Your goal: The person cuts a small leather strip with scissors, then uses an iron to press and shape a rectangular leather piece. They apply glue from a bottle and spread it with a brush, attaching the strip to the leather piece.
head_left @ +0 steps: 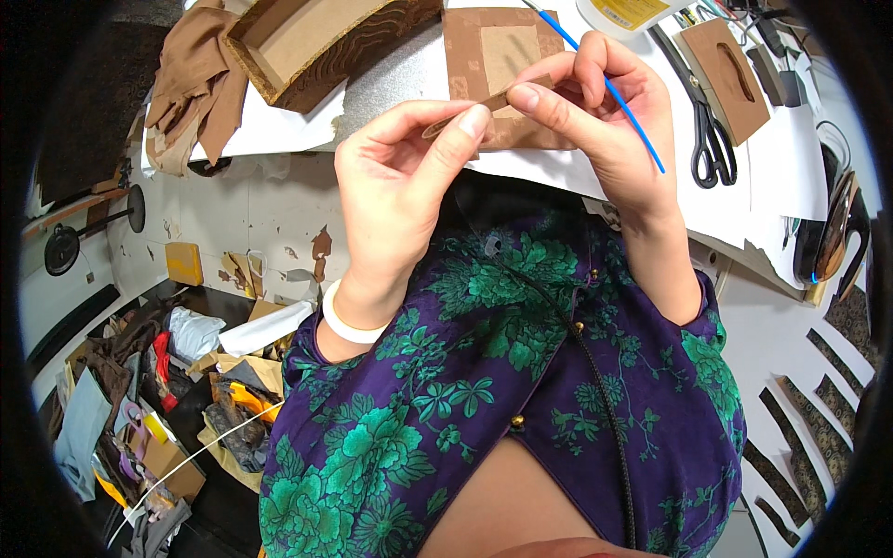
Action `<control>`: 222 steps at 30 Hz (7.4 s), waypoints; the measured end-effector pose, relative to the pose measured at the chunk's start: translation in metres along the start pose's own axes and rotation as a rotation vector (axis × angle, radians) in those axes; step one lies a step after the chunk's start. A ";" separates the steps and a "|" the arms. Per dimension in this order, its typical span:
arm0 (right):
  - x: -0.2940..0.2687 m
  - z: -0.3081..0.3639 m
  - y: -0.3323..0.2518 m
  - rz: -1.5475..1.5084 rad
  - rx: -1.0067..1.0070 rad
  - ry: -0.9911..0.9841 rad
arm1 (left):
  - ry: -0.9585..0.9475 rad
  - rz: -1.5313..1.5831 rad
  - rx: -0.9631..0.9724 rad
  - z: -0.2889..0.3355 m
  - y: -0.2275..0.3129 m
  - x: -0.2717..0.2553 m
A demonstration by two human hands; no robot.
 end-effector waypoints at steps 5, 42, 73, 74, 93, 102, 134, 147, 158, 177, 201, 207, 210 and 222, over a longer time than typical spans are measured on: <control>0.001 0.000 -0.003 0.049 -0.051 0.007 | 0.048 0.086 -0.075 0.000 -0.006 -0.002; 0.003 0.001 0.000 -0.035 0.040 -0.024 | -0.011 -0.063 0.011 0.010 0.005 0.004; 0.005 0.008 -0.011 -0.060 -0.131 -0.044 | -0.015 -0.171 0.187 0.010 0.015 0.012; 0.006 0.008 -0.010 -0.074 -0.130 -0.037 | -0.011 -0.158 0.189 0.010 0.014 0.012; -0.001 0.007 -0.010 0.006 -0.216 0.012 | -0.004 -0.220 0.269 0.007 0.018 0.014; 0.000 0.005 -0.005 0.016 -0.143 0.017 | 0.011 -0.170 0.211 0.008 0.010 0.009; -0.009 -0.005 0.008 -0.072 -0.055 0.093 | 0.108 0.025 -0.019 0.007 -0.011 0.000; 0.003 0.000 -0.012 -0.157 -0.283 -0.101 | -0.050 0.516 -0.397 0.006 -0.023 0.017; 0.002 -0.001 -0.006 -0.141 -0.123 -0.039 | -0.057 -0.070 0.051 0.000 -0.003 0.017; 0.004 0.000 -0.005 -0.085 -0.080 -0.028 | 0.031 0.091 0.026 0.001 -0.004 0.015; -0.006 -0.003 0.005 0.006 -0.055 0.106 | 0.025 -0.008 0.044 0.008 -0.007 0.001; -0.009 -0.006 0.012 -0.072 -0.107 0.165 | 0.054 -0.006 -0.038 0.007 -0.014 -0.008; -0.020 -0.003 0.010 0.045 -0.106 0.220 | 0.163 -0.038 -0.022 0.006 -0.011 -0.015; -0.042 0.044 0.004 0.868 -0.442 0.402 | 0.200 0.181 -0.102 -0.006 -0.021 -0.035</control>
Point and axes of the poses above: each hand's wrist, its own z-axis away from the middle knuckle, its own x-axis out of the palm, y = z × x, the point moved 7 cm from there along -z, towards the middle knuckle, and after that the axes turned 15 degrees about z, right-handed, at the moved point
